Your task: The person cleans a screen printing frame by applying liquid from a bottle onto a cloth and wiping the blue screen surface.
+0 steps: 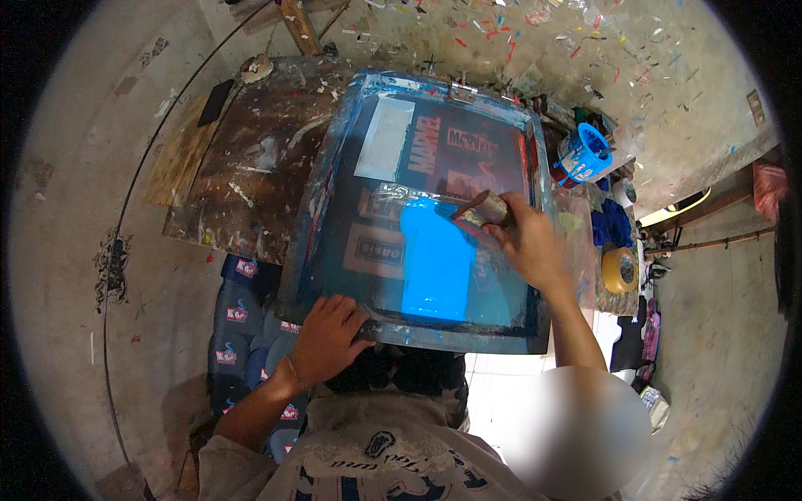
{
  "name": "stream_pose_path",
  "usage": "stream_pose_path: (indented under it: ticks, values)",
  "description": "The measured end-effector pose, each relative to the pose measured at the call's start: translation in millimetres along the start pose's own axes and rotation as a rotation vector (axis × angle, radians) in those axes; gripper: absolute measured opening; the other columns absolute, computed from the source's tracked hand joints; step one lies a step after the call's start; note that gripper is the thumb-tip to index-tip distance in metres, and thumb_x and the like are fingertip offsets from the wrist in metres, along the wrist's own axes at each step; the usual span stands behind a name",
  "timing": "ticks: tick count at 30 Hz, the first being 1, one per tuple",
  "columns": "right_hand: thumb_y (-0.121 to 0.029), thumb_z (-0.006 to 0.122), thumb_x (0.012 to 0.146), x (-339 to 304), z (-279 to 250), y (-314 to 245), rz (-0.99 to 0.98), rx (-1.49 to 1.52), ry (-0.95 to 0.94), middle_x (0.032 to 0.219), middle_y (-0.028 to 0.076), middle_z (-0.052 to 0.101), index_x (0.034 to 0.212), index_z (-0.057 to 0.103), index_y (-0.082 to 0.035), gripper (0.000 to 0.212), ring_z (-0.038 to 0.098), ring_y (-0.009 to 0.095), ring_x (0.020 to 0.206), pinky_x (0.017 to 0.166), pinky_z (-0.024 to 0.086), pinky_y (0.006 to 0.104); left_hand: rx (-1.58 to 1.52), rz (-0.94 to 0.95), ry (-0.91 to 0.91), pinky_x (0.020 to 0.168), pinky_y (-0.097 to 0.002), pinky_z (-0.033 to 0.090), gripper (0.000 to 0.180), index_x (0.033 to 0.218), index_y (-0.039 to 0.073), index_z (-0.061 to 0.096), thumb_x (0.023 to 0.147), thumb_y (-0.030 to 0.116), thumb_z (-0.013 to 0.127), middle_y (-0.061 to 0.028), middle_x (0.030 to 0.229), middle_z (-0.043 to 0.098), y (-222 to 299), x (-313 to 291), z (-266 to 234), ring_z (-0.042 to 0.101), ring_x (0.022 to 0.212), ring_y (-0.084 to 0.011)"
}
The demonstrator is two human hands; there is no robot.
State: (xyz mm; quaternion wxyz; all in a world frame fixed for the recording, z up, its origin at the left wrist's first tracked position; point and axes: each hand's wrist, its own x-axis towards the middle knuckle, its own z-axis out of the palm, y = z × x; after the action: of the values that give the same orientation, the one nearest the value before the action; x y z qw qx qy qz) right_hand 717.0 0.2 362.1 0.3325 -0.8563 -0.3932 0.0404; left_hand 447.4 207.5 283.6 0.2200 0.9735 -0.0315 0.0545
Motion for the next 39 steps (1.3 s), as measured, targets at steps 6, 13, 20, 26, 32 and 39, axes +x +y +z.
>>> stream_pose_path:
  ticks: [6,13,20,26,32,39]
  values:
    - [-0.008,0.074,0.077,34,39,28,0.057,-0.303,-0.015,0.088,0.028,0.066,0.100,0.057,0.006,0.032,0.066,0.044,0.085,0.072,0.050,0.0471,-0.026,0.032,0.007,0.088,-0.0431,0.043,0.048,0.108,0.001,0.062,0.073,0.026,0.080,-0.0132,0.104,0.055,1,0,-8,0.054,0.101,-0.0307]
    - [-0.015,0.075,0.077,30,37,37,0.164,-0.261,0.031,0.086,0.029,0.066,0.097,0.059,0.007,0.034,0.064,0.046,0.081,0.071,0.049,0.0497,-0.064,0.030,0.021,0.086,-0.0478,0.044,0.050,0.110,0.006,0.061,0.071,0.031,0.079,-0.0134,0.100,0.054,-4,-1,-3,0.054,0.097,-0.0344]
    - [-0.014,0.074,0.076,48,47,41,0.151,-0.143,-0.035,0.087,0.029,0.066,0.096,0.061,0.007,0.032,0.064,0.046,0.083,0.073,0.050,0.0502,-0.070,0.035,-0.004,0.086,-0.0449,0.043,0.048,0.109,0.005,0.062,0.072,0.031,0.078,-0.0125,0.100,0.055,-3,3,-6,0.054,0.098,-0.0320]
    - [-0.013,0.076,0.073,79,58,20,0.000,-0.123,-0.137,0.086,0.029,0.066,0.099,0.063,0.004,0.033,0.064,0.046,0.082,0.074,0.050,0.0502,-0.033,0.053,0.037,0.087,-0.0433,0.043,0.047,0.107,0.002,0.064,0.072,0.029,0.079,-0.0126,0.102,0.056,2,3,-16,0.054,0.099,-0.0304]
    - [-0.013,0.076,0.072,99,52,4,-0.072,-0.075,-0.449,0.089,0.027,0.066,0.101,0.063,0.002,0.034,0.064,0.045,0.086,0.075,0.050,0.0492,-0.040,0.010,-0.012,0.092,-0.0497,0.042,0.050,0.110,0.007,0.062,0.071,0.033,0.078,-0.0147,0.107,0.056,-1,-1,-5,0.054,0.103,-0.0364]
    - [-0.009,0.078,0.072,49,58,-7,-0.232,0.086,-0.572,0.079,0.023,0.065,0.097,0.062,0.001,0.032,0.062,0.038,0.070,0.064,0.047,0.0425,-0.052,-0.018,-0.041,0.092,-0.0478,0.042,0.050,0.108,0.006,0.063,0.069,0.033,0.079,-0.0140,0.104,0.056,-1,4,-5,0.053,0.103,-0.0354]
